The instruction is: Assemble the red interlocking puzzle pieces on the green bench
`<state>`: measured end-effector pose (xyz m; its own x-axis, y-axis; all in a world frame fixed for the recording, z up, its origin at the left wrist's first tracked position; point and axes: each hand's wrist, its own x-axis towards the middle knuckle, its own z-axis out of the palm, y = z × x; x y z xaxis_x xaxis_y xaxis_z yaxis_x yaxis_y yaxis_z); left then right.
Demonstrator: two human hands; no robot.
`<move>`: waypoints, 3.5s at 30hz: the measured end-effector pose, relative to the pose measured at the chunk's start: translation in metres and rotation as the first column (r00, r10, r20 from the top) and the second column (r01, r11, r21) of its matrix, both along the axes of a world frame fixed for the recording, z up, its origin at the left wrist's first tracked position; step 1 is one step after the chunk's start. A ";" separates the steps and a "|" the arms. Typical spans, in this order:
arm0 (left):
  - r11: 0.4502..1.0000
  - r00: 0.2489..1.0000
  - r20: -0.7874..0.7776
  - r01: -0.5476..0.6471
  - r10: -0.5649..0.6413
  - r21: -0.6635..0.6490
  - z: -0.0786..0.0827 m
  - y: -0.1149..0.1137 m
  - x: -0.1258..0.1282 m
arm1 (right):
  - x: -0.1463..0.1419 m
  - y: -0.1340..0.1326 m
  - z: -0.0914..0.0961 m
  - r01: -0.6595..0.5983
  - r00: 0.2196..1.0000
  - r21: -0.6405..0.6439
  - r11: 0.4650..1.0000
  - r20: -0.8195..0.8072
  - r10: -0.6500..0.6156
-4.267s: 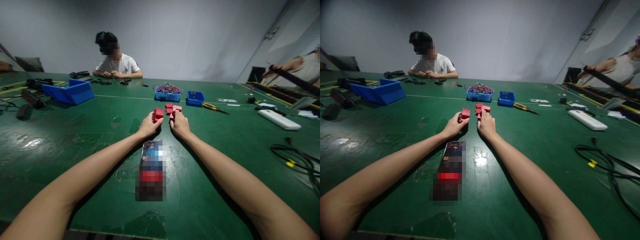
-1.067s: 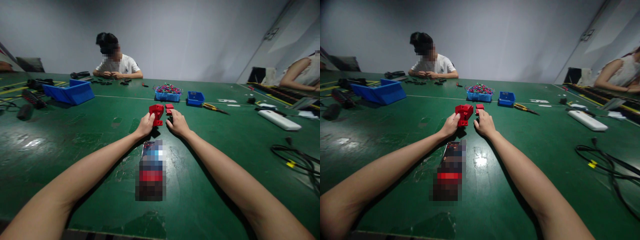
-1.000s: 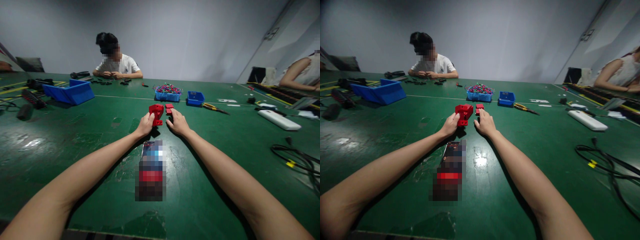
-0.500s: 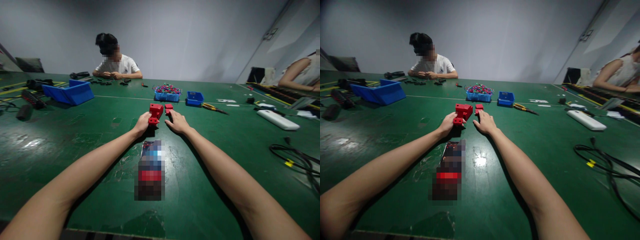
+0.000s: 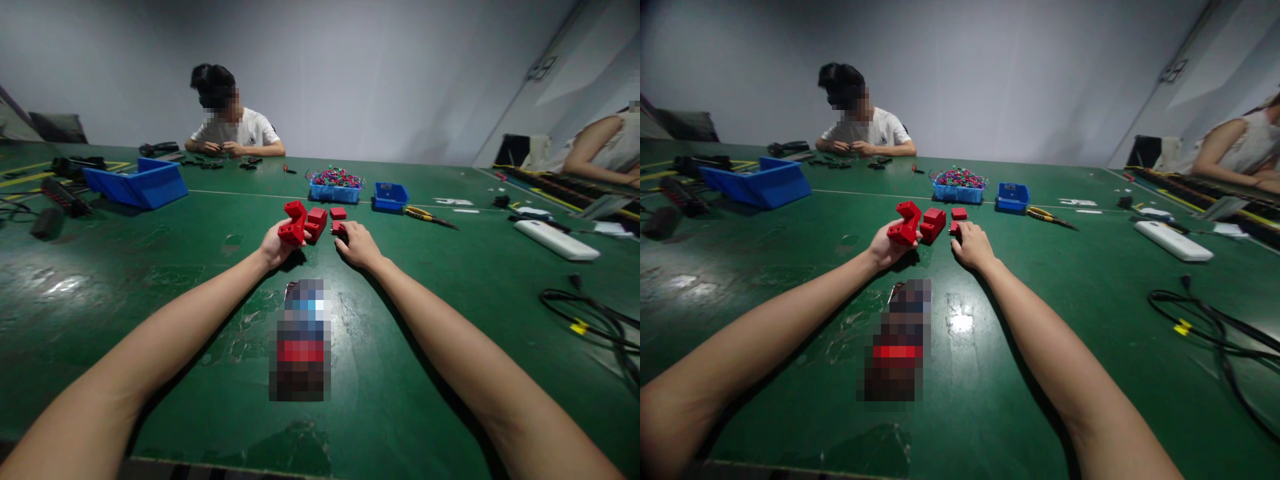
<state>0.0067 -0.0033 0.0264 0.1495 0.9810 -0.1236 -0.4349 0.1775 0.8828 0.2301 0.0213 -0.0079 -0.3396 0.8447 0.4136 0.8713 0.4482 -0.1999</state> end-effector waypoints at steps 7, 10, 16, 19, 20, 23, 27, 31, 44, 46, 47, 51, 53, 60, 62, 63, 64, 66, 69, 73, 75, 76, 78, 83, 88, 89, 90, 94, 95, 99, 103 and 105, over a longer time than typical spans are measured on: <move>1.000 0.994 0.105 0.010 -0.009 -0.005 0.002 -0.001 -0.001 | 0.000 -0.004 0.005 0.010 0.999 0.062 0.998 0.048 -0.013; 0.999 0.994 0.104 0.020 -0.017 -0.027 0.000 0.000 -0.001 | 0.000 -0.004 0.005 0.005 0.999 0.066 0.998 0.045 -0.008; 0.995 0.990 0.133 -0.033 0.045 -0.095 0.001 -0.001 0.001 | 0.001 -0.004 0.004 -0.007 0.999 0.076 0.997 0.041 0.004; 0.990 0.992 0.106 -0.060 0.073 -0.129 0.002 -0.002 0.002 | 0.001 -0.003 0.003 -0.003 0.999 0.083 0.997 0.047 0.000; 0.990 0.994 0.088 -0.058 0.069 -0.129 0.002 -0.003 0.002 | 0.002 -0.003 0.002 -0.005 0.999 0.085 0.996 0.046 0.001; 0.997 0.998 0.041 -0.038 0.041 -0.073 0.000 -0.002 0.003 | 0.002 -0.002 0.001 -0.014 1.000 0.088 0.996 0.028 0.012; 0.995 0.998 -0.042 0.051 -0.048 0.085 -0.004 -0.004 0.005 | 0.002 -0.001 0.000 -0.034 0.999 0.084 0.996 -0.001 0.034; 0.967 0.986 -0.140 0.120 -0.089 0.224 -0.008 -0.007 0.008 | 0.002 0.000 -0.001 -0.039 0.999 0.088 0.995 -0.004 0.039; 0.963 0.944 -0.301 -0.053 0.135 0.266 -0.015 -0.007 0.018 | -0.002 -0.005 0.005 0.057 0.998 0.007 0.998 0.031 -0.057; 0.974 0.958 -0.268 -0.044 0.104 0.223 -0.015 -0.006 0.018 | -0.002 -0.006 0.005 0.092 0.995 -0.018 0.996 0.041 -0.091; 0.979 0.965 -0.249 -0.035 0.085 0.199 -0.015 -0.005 0.017 | -0.002 -0.006 0.005 0.103 0.994 -0.027 0.994 0.043 -0.102; 0.988 0.980 -0.190 -0.031 0.060 0.150 -0.015 -0.002 0.016 | -0.002 -0.006 0.004 0.111 0.993 -0.029 0.993 0.037 -0.110; 0.986 0.979 -0.188 -0.049 0.079 0.157 -0.015 -0.002 0.016 | -0.002 -0.006 0.004 0.109 0.994 -0.017 0.994 0.033 -0.109; 0.978 0.966 -0.244 -0.038 0.089 0.204 -0.016 -0.005 0.017 | -0.002 -0.005 0.002 0.104 0.995 0.018 0.994 0.009 -0.104; 0.979 0.963 -0.255 -0.036 0.088 0.201 -0.015 -0.006 0.018 | -0.001 -0.006 0.002 0.096 0.995 0.031 0.995 -0.007 -0.096; 0.979 0.962 -0.259 -0.033 0.086 0.201 -0.015 -0.006 0.018 | -0.001 -0.006 0.001 0.089 0.996 0.037 0.995 -0.018 -0.089; 0.979 0.962 -0.260 -0.029 0.083 0.203 -0.015 -0.006 0.018 | -0.001 -0.006 0.001 0.081 0.996 0.044 0.996 -0.029 -0.080; 0.977 0.963 -0.258 -0.017 0.073 0.214 -0.015 -0.006 0.018 | 0.000 -0.008 0.001 0.057 0.997 0.061 0.997 -0.053 -0.054; 0.975 0.967 -0.245 -0.016 0.072 0.221 -0.014 -0.006 0.018 | -0.001 -0.010 0.002 0.017 0.996 0.103 0.995 -0.092 -0.007; 0.978 0.972 -0.221 -0.028 0.075 0.208 -0.014 -0.007 0.019 | -0.006 -0.013 0.002 -0.052 0.988 0.196 0.979 -0.131 0.079; 0.979 0.974 -0.213 -0.031 0.075 0.200 -0.013 -0.007 0.020 | -0.009 -0.014 0.001 -0.092 0.977 0.257 0.962 -0.163 0.137; 0.980 0.975 -0.210 -0.034 0.075 0.194 -0.013 -0.007 0.020 | -0.011 -0.014 0.001 -0.114 0.968 0.291 0.950 -0.181 0.171; 0.984 0.975 -0.209 -0.035 0.073 0.177 -0.013 -0.006 0.021 | -0.014 -0.014 0.000 -0.160 0.946 0.366 0.917 -0.209 0.248; 0.985 0.977 -0.196 -0.046 0.079 0.168 -0.015 -0.004 0.019 | -0.017 -0.017 0.001 -0.264 0.892 0.540 0.799 -0.178 0.415; 0.977 0.995 -0.097 0.013 0.009 0.215 -0.018 -0.002 0.012 | -0.021 -0.022 0.004 -0.342 0.855 0.583 0.737 -0.132 0.501; 0.976 0.997 -0.082 0.031 -0.014 0.217 -0.019 -0.001 0.010 | -0.021 -0.023 0.004 -0.356 0.848 0.589 0.726 -0.123 0.516; 0.974 0.997 -0.073 0.049 -0.034 0.220 -0.019 -0.001 0.009 | -0.022 -0.024 0.004 -0.366 0.842 0.593 0.717 -0.117 0.527; 0.962 0.993 -0.093 0.094 -0.072 0.258 -0.018 -0.002 0.006 | -0.023 -0.025 0.003 -0.389 0.830 0.586 0.711 -0.112 0.547; 0.959 0.992 -0.105 0.101 -0.075 0.266 -0.018 -0.003 0.006 | -0.023 -0.025 0.003 -0.393 0.829 0.576 0.717 -0.115 0.547; 0.957 0.990 -0.108 0.117 -0.091 0.265 -0.016 -0.005 0.005 | -0.022 -0.025 0.001 -0.400 0.826 0.526 0.750 -0.148 0.544; 0.962 0.991 -0.083 0.126 -0.109 0.240 -0.015 -0.006 0.005 | -0.022 -0.025 0.001 -0.404 0.821 0.518 0.754 -0.159 0.549; 0.964 0.991 -0.068 0.131 -0.118 0.231 -0.015 -0.005 0.004 | -0.023 -0.026 0.002 -0.410 0.822 0.500 0.763 -0.159 0.547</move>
